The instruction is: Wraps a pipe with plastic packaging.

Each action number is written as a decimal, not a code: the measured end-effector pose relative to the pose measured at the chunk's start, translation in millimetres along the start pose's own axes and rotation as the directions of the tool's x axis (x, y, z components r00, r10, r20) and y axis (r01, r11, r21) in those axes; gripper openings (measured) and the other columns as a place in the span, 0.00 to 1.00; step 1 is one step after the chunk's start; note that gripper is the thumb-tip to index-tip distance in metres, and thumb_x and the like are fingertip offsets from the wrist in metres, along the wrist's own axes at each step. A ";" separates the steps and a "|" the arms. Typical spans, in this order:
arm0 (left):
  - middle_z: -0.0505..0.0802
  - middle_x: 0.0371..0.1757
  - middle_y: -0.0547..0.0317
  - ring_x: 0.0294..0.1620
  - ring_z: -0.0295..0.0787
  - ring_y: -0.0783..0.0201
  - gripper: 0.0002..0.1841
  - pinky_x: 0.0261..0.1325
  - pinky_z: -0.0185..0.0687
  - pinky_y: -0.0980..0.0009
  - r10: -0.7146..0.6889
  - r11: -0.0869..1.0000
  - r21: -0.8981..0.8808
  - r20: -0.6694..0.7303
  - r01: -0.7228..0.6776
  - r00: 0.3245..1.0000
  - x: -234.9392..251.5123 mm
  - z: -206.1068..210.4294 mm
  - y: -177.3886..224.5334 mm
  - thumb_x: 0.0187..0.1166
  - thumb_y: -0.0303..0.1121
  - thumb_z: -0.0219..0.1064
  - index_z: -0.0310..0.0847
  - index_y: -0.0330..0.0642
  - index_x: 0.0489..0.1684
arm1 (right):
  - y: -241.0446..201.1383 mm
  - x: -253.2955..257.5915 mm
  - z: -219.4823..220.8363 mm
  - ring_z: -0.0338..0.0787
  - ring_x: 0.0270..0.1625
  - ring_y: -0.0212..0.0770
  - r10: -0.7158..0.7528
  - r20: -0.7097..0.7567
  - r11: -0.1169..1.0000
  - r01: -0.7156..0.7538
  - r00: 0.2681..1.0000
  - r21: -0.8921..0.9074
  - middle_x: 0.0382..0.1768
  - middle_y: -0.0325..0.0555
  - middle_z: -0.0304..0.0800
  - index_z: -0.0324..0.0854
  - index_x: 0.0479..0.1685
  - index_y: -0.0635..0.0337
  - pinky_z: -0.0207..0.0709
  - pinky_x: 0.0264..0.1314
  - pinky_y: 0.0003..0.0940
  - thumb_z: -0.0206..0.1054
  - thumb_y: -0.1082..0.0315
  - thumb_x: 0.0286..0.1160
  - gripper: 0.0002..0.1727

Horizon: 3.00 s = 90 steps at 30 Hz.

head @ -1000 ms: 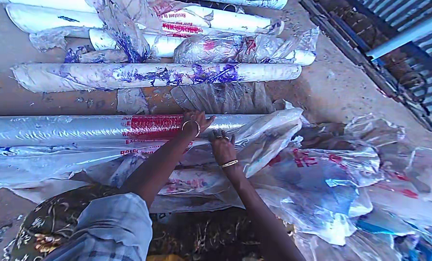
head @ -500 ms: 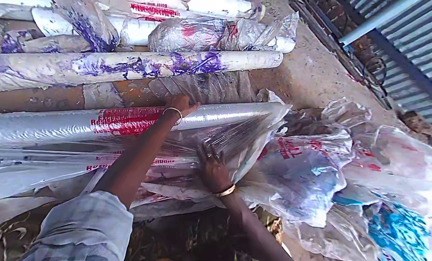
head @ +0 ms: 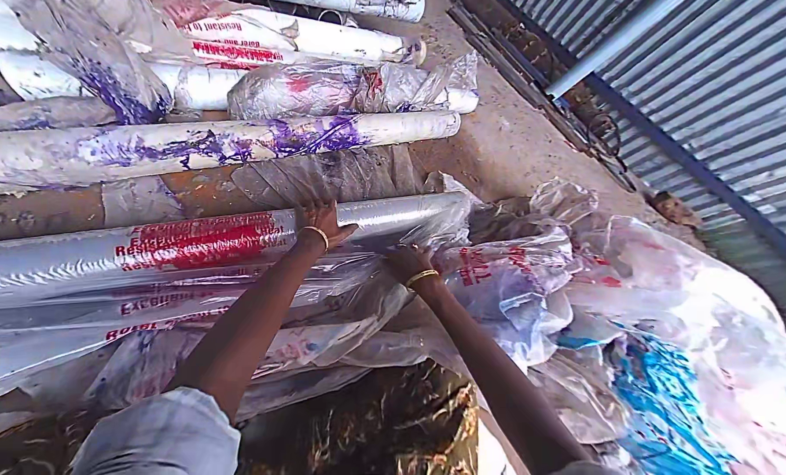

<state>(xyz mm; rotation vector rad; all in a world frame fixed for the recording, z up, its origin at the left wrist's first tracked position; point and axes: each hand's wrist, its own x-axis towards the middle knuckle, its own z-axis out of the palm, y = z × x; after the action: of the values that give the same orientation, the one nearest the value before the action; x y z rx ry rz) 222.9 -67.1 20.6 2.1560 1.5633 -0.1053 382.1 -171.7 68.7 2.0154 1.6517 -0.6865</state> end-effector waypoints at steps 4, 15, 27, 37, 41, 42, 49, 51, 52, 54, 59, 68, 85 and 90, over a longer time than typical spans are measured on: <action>0.88 0.64 0.25 0.69 0.84 0.30 0.51 0.70 0.72 0.35 0.025 0.997 0.070 -0.068 -0.020 0.997 9.0 1.1 -0.3 0.73 0.73 0.62 0.72 0.28 0.78 | -8.1 -14.0 -7.8 0.74 0.79 0.72 0.046 0.027 0.999 -0.046 0.999 0.005 0.79 0.65 0.76 0.73 0.85 0.36 0.59 0.74 0.80 0.52 0.53 0.93 0.24; 0.86 0.60 0.19 0.69 0.82 0.26 0.44 0.66 0.71 0.28 -0.100 0.995 -0.019 0.004 0.100 0.995 74.6 -45.6 -15.2 0.81 0.68 0.58 0.82 0.19 0.49 | -13.9 -19.7 34.0 0.86 0.65 0.68 0.016 0.107 0.995 -0.027 0.994 0.096 0.79 0.68 0.73 0.58 0.93 0.26 0.77 0.61 0.66 0.61 0.35 0.81 0.39; 0.88 0.66 0.30 0.75 0.80 0.36 0.30 0.80 0.66 0.40 0.405 0.907 -0.112 -0.027 -0.405 0.914 55.2 -33.1 -61.8 0.87 0.51 0.62 0.82 0.25 0.64 | -27.9 -88.8 3.4 0.57 0.87 0.84 -0.041 -0.601 0.981 0.145 0.798 0.126 0.87 0.70 0.63 0.75 0.83 0.52 0.41 0.77 0.90 0.63 0.48 0.83 0.32; 0.66 0.91 0.39 0.94 0.54 0.42 0.39 0.92 0.48 0.47 0.340 0.929 0.111 0.117 -0.353 0.933 -122.7 -74.2 -243.9 0.77 0.43 0.76 0.67 0.34 0.86 | -240.9 74.2 -52.8 0.81 0.75 0.70 -0.510 -0.331 0.794 0.583 0.794 0.174 0.71 0.69 0.83 0.73 0.82 0.62 0.66 0.78 0.68 0.62 0.63 0.88 0.26; 0.87 0.73 0.43 0.76 0.82 0.42 0.18 0.75 0.77 0.46 0.301 0.949 0.123 -0.078 -0.291 0.950 -145.9 -41.5 -244.2 0.85 0.17 0.55 0.84 0.33 0.68 | -296.1 91.3 -34.3 0.79 0.77 0.67 -0.447 -0.185 0.887 0.460 0.875 0.036 0.71 0.64 0.84 0.73 0.84 0.51 0.59 0.78 0.77 0.52 0.38 0.89 0.35; 0.88 0.73 0.42 0.74 0.84 0.40 0.19 0.72 0.79 0.44 0.277 0.957 0.106 -0.072 -0.269 0.958 -150.3 -34.9 -239.8 0.86 0.17 0.53 0.84 0.34 0.68 | -298.6 88.6 -33.2 0.82 0.74 0.67 -0.418 -0.173 0.907 0.420 0.892 -0.029 0.69 0.66 0.86 0.76 0.80 0.55 0.66 0.74 0.74 0.49 0.34 0.88 0.38; 0.88 0.72 0.40 0.72 0.85 0.40 0.20 0.74 0.76 0.46 0.118 0.993 0.000 -0.018 -0.118 0.993 -188.3 -23.9 -215.1 0.87 0.19 0.52 0.81 0.32 0.72 | -292.3 96.7 -20.3 0.90 0.60 0.70 -0.433 -0.401 0.898 0.426 0.807 -0.111 0.51 0.71 0.91 0.85 0.53 0.69 0.77 0.58 0.69 0.48 0.35 0.88 0.40; 0.87 0.74 0.40 0.78 0.81 0.42 0.20 0.81 0.69 0.47 0.089 0.994 -0.055 -0.057 -0.092 0.994 -194.9 -26.4 -207.5 0.87 0.18 0.50 0.81 0.31 0.72 | -295.2 108.4 -29.3 0.90 0.60 0.72 -0.430 -0.406 0.897 0.435 0.807 -0.086 0.50 0.73 0.90 0.84 0.48 0.72 0.76 0.58 0.69 0.46 0.35 0.89 0.42; 0.85 0.77 0.42 0.81 0.77 0.43 0.21 0.84 0.65 0.46 0.071 0.994 -0.085 -0.055 -0.076 0.996 -195.3 -29.1 -203.9 0.87 0.17 0.49 0.79 0.31 0.74 | -295.6 114.8 -34.1 0.89 0.60 0.72 -0.423 -0.401 0.899 0.431 0.813 -0.077 0.49 0.74 0.90 0.84 0.47 0.73 0.76 0.58 0.69 0.46 0.35 0.89 0.42; 0.79 0.83 0.43 0.87 0.69 0.44 0.23 0.88 0.56 0.45 0.049 0.992 -0.119 -0.015 -0.050 0.999 -194.2 -35.8 -201.7 0.87 0.16 0.48 0.74 0.32 0.79 | -298.3 125.9 -41.5 0.88 0.61 0.73 -0.416 -0.385 0.902 0.427 0.824 -0.061 0.50 0.75 0.89 0.85 0.47 0.75 0.75 0.59 0.72 0.46 0.35 0.89 0.43; 0.68 0.90 0.38 0.93 0.57 0.41 0.28 0.94 0.43 0.48 0.228 0.965 -0.136 0.027 -0.222 0.973 -198.1 -56.5 -216.3 0.87 0.20 0.54 0.60 0.30 0.89 | -302.4 116.4 -42.8 0.87 0.63 0.73 -0.412 -0.356 0.907 0.414 0.839 -0.074 0.52 0.76 0.88 0.85 0.52 0.73 0.72 0.64 0.71 0.48 0.40 0.91 0.38; 0.62 0.94 0.44 0.96 0.47 0.40 0.32 0.92 0.39 0.37 -0.151 0.964 0.224 0.001 0.147 0.989 -221.4 -122.6 -430.8 0.84 0.33 0.68 0.66 0.45 0.89 | -299.5 89.4 -27.1 0.85 0.66 0.75 -0.361 -0.449 0.930 0.349 0.817 -0.113 0.56 0.77 0.88 0.83 0.59 0.72 0.70 0.67 0.70 0.47 0.42 0.92 0.37; 0.84 0.80 0.47 0.77 0.83 0.43 0.21 0.72 0.79 0.43 -0.520 0.845 -0.281 -0.237 0.455 0.820 -293.9 39.2 -369.4 0.91 0.25 0.50 0.82 0.42 0.75 | -296.5 131.7 -49.7 0.81 0.68 0.81 -0.329 -0.528 0.932 0.358 0.783 -0.052 0.57 0.85 0.84 0.81 0.57 0.78 0.66 0.69 0.76 0.48 0.46 0.94 0.36; 0.88 0.73 0.43 0.70 0.89 0.39 0.18 0.65 0.83 0.41 -0.484 0.874 -0.215 -0.319 0.435 0.815 -299.1 38.5 -367.8 0.88 0.23 0.54 0.87 0.39 0.68 | -312.8 95.5 -24.3 0.83 0.63 0.83 -0.514 -0.554 0.843 0.504 0.655 -0.188 0.57 0.84 0.84 0.78 0.69 0.73 0.70 0.60 0.79 0.53 0.52 0.92 0.29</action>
<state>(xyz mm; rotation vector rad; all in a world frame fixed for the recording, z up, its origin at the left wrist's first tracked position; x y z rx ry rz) -209.2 -257.8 -35.4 1.7149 2.2202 0.2547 92.7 -25.3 19.5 1.8459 2.6465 -0.1896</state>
